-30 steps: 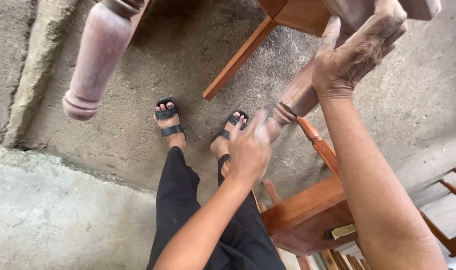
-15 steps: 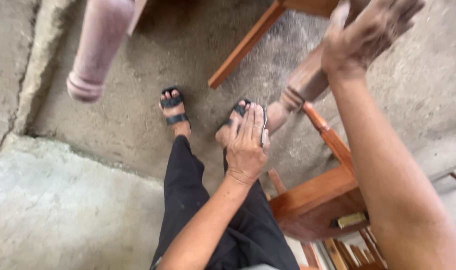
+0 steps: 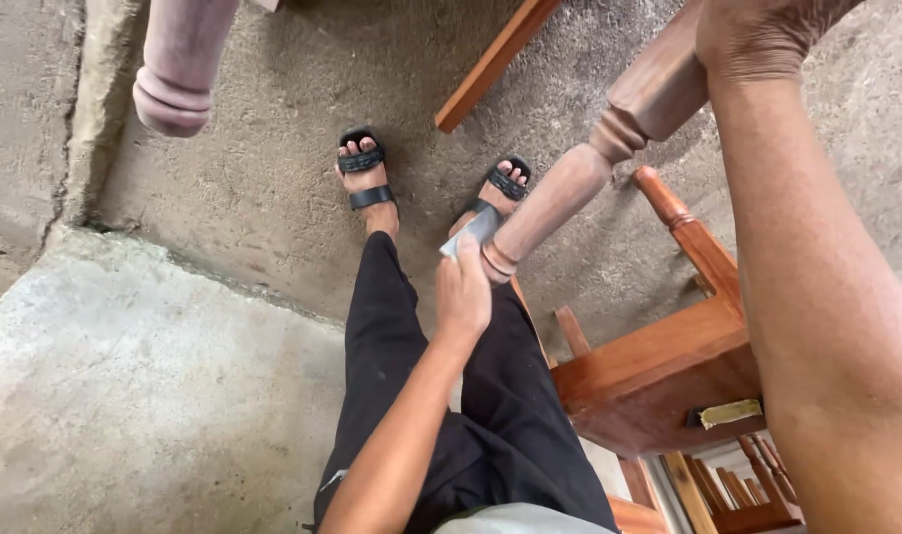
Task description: Sanding the surface of wooden chairs with sandpaper.
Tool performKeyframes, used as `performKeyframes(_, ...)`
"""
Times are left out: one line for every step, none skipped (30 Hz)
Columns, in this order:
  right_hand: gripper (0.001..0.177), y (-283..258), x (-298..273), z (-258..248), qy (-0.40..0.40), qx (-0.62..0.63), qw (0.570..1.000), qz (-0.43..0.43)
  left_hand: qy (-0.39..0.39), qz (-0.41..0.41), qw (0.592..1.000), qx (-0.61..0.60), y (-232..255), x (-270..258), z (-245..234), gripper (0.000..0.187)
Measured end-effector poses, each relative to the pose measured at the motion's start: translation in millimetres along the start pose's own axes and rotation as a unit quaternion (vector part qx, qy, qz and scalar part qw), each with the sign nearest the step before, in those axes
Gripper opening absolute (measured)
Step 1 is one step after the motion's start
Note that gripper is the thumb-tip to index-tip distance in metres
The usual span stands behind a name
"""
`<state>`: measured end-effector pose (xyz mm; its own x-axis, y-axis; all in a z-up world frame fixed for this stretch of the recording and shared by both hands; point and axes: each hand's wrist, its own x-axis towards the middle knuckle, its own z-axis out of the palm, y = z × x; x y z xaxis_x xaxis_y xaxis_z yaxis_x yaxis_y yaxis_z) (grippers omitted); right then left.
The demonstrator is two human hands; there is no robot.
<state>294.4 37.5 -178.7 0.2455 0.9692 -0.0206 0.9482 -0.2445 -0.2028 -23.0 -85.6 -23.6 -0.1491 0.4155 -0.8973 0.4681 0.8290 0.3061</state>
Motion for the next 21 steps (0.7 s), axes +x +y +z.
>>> performKeyframes(0.046,1,-4,-1,0.001,0.001,1.0,0.001,0.0,-0.002,1.0,0.002,12,-13,-6,0.06)
performKeyframes(0.046,3,-8,-1,0.001,0.002,1.0,0.001,0.022,0.03,0.999,-0.02,24,-26,-11,0.059)
performKeyframes(0.046,4,-12,0,0.002,0.002,1.0,0.003,0.043,0.062,0.996,-0.042,36,-37,-17,0.059)
performKeyframes(0.045,5,-17,-1,0.002,0.003,1.0,0.005,0.042,0.06,0.997,-0.039,31,-34,-13,0.059)
performKeyframes(0.045,8,-22,-3,0.003,0.002,1.0,0.006,0.058,0.054,0.997,-0.02,27,-33,-9,0.059)
performKeyframes(0.045,9,-26,-8,0.004,0.001,1.0,0.007,0.075,0.047,0.996,-0.002,23,-32,-6,0.058)
performKeyframes(0.045,11,-26,-11,0.011,0.002,1.0,0.006,0.076,0.052,0.996,-0.001,20,-29,-5,0.058)
performKeyframes(0.044,12,-25,-15,0.018,0.003,1.0,0.005,0.063,0.02,0.998,0.023,18,-25,-4,0.058)
performKeyframes(0.044,12,-24,-17,0.026,0.003,1.0,0.004,0.05,-0.011,0.998,0.048,15,-21,-4,0.058)
performKeyframes(0.044,14,-22,-14,0.033,0.004,0.999,0.002,0.052,-0.007,0.998,0.047,26,-29,-8,0.058)
performKeyframes(0.044,18,-23,-11,0.039,0.003,0.999,0.003,0.058,0.033,0.997,0.024,36,-37,-11,0.058)
performKeyframes(0.043,23,-23,-6,0.044,0.002,0.999,0.004,0.063,0.072,0.995,0.001,45,-43,-14,0.058)
performKeyframes(0.043,20,-25,-6,0.037,0.003,0.999,0.004,0.062,0.063,0.996,0.003,44,-43,-12,0.058)
performKeyframes(0.043,16,-26,-6,0.031,0.004,1.0,0.003,0.069,0.044,0.997,0.009,43,-44,-11,0.057)
performKeyframes(0.043,13,-22,-4,0.034,0.003,0.999,0.002,0.076,0.034,0.996,0.013,43,-38,-10,0.056)
performKeyframes(0.042,11,-20,-3,0.037,0.002,0.999,0.002,0.076,0.035,0.996,0.013,31,-30,-9,0.056)
performKeyframes(0.042,11,-12,-2,0.044,0.002,0.999,0.0,0.045,-0.01,0.998,0.031,23,-18,-8,0.055)
performKeyframes(0.042,10,-4,0,0.051,0.002,0.999,-0.001,0.013,-0.055,0.997,0.05,16,-5,-6,0.055)
performKeyframes(0.042,8,6,0,0.061,0.001,0.998,-0.005,0.015,-0.048,0.998,0.047,23,-12,-9,0.055)
performKeyframes(0.042,6,16,1,0.07,0.0,0.998,-0.009,0.024,0.015,0.999,0.024,30,-17,-11,0.054)
performKeyframes(0.041,7,16,1,0.069,-0.002,0.998,-0.009,0.027,0.069,0.997,0.006,34,-28,-13,0.054)
